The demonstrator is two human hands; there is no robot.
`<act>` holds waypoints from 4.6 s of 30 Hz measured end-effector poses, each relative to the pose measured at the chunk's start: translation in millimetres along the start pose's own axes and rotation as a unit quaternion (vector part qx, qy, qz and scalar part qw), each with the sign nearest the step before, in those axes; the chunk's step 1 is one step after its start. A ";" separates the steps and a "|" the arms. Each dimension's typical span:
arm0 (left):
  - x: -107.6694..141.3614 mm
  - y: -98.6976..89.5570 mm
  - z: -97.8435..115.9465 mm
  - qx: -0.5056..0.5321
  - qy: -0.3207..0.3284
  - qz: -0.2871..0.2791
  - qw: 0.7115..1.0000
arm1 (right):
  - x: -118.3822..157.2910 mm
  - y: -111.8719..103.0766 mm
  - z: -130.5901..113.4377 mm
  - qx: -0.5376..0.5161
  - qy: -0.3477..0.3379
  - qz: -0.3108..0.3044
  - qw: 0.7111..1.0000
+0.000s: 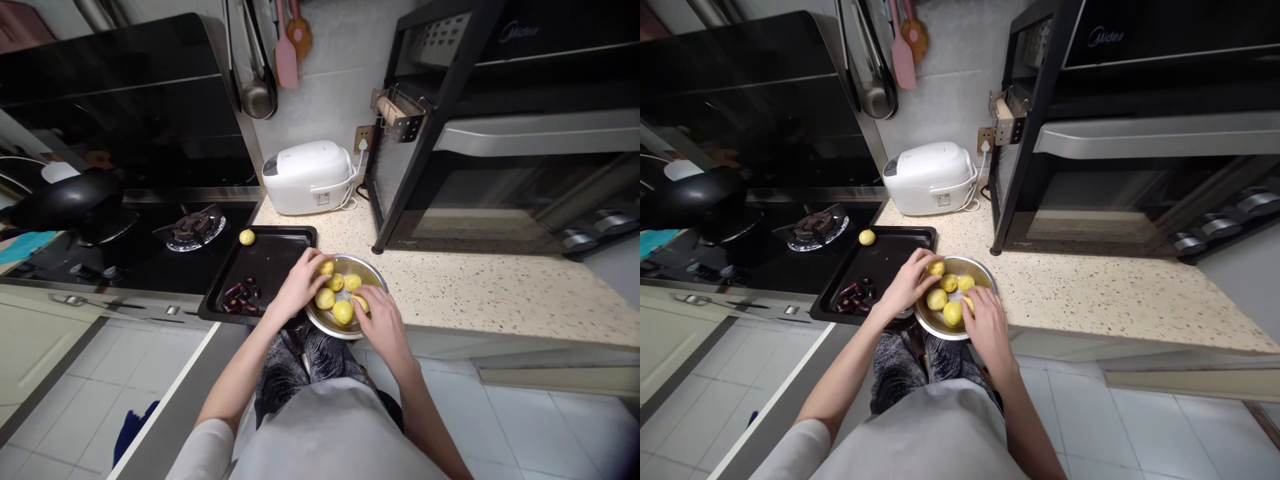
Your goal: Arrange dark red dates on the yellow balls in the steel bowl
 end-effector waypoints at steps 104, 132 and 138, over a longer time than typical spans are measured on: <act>18.5 5.0 -15.0 -0.096 -0.010 -0.014 0.995 | -23.5 4.6 -17.5 0.006 -0.084 -0.066 0.994; 25.4 9.8 -11.4 -0.059 -0.017 -0.005 0.998 | -28.8 15.3 -17.3 0.092 -0.060 -0.090 0.990; 24.9 7.9 -10.6 -0.040 -0.018 -0.011 0.999 | -29.2 13.7 -18.8 0.108 -0.051 -0.096 0.988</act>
Point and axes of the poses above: each hand's wrist, its own x-axis away from the middle knuckle, its own y-axis out of the palm, z = x × y, the point moved 4 cm from there along -x, towards the middle knuckle, and after that the axes turned 3 degrees about -z, right-handed, at the moved point
